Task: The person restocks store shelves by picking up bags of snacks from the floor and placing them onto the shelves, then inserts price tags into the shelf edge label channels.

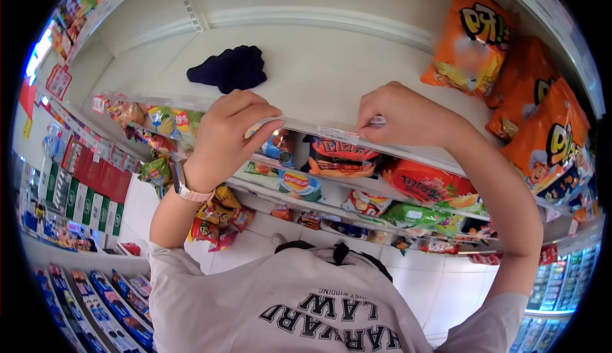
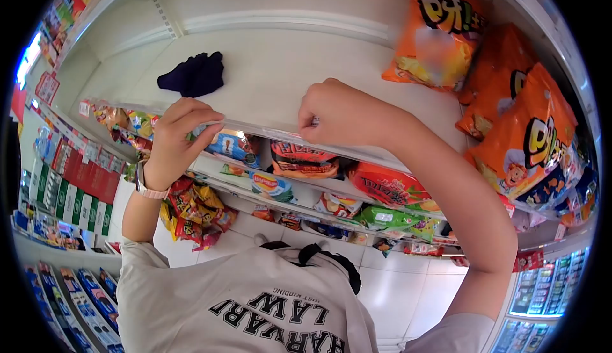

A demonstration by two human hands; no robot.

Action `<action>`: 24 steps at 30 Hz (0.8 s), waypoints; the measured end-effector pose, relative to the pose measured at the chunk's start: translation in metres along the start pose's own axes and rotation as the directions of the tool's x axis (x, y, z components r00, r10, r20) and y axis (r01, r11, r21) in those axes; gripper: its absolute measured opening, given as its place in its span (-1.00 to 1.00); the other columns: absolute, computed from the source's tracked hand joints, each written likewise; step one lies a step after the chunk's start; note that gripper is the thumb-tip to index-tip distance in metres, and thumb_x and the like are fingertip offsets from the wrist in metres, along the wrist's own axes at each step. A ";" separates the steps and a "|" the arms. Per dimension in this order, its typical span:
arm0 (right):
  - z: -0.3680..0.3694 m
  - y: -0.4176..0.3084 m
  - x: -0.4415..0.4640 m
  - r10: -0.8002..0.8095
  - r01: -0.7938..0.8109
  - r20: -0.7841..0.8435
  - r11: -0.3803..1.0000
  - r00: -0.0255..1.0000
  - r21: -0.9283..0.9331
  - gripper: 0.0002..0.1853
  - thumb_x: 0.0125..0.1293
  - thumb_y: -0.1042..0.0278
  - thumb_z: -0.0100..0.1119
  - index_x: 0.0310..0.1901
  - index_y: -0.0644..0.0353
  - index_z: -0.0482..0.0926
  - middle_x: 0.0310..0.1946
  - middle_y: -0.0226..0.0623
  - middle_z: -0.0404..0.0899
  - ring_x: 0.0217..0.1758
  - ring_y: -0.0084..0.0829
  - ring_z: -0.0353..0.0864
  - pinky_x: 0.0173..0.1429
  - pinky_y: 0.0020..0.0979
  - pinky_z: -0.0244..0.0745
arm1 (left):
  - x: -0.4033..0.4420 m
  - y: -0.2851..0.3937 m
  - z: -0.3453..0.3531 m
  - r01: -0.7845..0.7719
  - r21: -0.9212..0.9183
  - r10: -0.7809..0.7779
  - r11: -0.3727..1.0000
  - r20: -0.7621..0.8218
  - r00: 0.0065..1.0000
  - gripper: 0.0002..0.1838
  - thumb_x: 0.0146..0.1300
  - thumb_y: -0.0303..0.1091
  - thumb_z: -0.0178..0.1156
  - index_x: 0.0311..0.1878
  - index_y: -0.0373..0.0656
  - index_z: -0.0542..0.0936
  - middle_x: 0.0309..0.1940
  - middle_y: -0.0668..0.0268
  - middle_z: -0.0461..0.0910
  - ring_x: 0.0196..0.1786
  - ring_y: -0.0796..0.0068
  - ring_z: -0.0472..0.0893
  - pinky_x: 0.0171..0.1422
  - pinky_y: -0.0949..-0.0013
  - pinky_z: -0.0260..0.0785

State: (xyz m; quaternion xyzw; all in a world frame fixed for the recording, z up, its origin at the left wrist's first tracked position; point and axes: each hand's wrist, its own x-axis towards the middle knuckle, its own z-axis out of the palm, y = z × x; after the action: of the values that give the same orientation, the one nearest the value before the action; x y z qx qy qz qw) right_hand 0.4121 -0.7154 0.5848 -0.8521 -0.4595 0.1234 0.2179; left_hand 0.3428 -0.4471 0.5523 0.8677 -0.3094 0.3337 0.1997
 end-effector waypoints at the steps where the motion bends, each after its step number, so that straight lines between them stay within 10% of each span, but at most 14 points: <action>1: 0.000 -0.001 0.005 -0.004 0.004 0.008 1.000 1.000 -0.013 -0.87 0.05 0.47 0.21 -0.39 0.36 0.64 -0.43 -0.14 0.62 -0.34 -0.25 0.61 -0.18 -0.37 0.48 | -0.004 -0.002 -0.004 0.027 0.008 -0.027 1.000 -0.003 1.000 -0.86 -0.01 -0.44 0.36 -0.35 -0.16 0.63 -0.38 0.32 0.56 -0.33 0.31 0.54 -0.26 0.33 0.37; 13: 0.006 -0.013 0.045 -0.034 0.034 0.030 0.999 0.999 0.000 -0.86 0.03 0.46 0.20 -0.40 0.34 0.65 -0.41 -0.15 0.63 -0.34 -0.29 0.62 -0.18 -0.39 0.48 | -0.039 -0.018 -0.042 0.230 0.014 -0.227 0.973 -0.123 0.966 -0.92 0.06 -0.56 0.26 -0.33 -0.26 0.62 -0.38 0.22 0.58 -0.32 0.25 0.56 -0.24 0.33 0.40; 24: 0.009 -0.006 0.034 0.041 -0.040 -0.016 0.998 0.999 0.055 -0.82 0.10 0.37 0.25 -0.34 0.33 0.66 -0.43 -0.11 0.65 -0.38 -0.27 0.62 -0.20 -0.35 0.49 | -0.009 0.013 0.004 0.011 -0.087 -0.024 0.996 -0.146 0.989 -0.89 0.01 -0.52 0.29 -0.34 -0.21 0.62 -0.40 0.26 0.56 -0.34 0.25 0.55 -0.27 0.30 0.38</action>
State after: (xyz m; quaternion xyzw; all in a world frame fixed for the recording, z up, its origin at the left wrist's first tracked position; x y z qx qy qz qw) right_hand 0.4232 -0.6820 0.5797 -0.8561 -0.4366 0.1329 0.2426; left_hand 0.3302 -0.4552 0.5452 0.8341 -0.3003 0.3813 0.2621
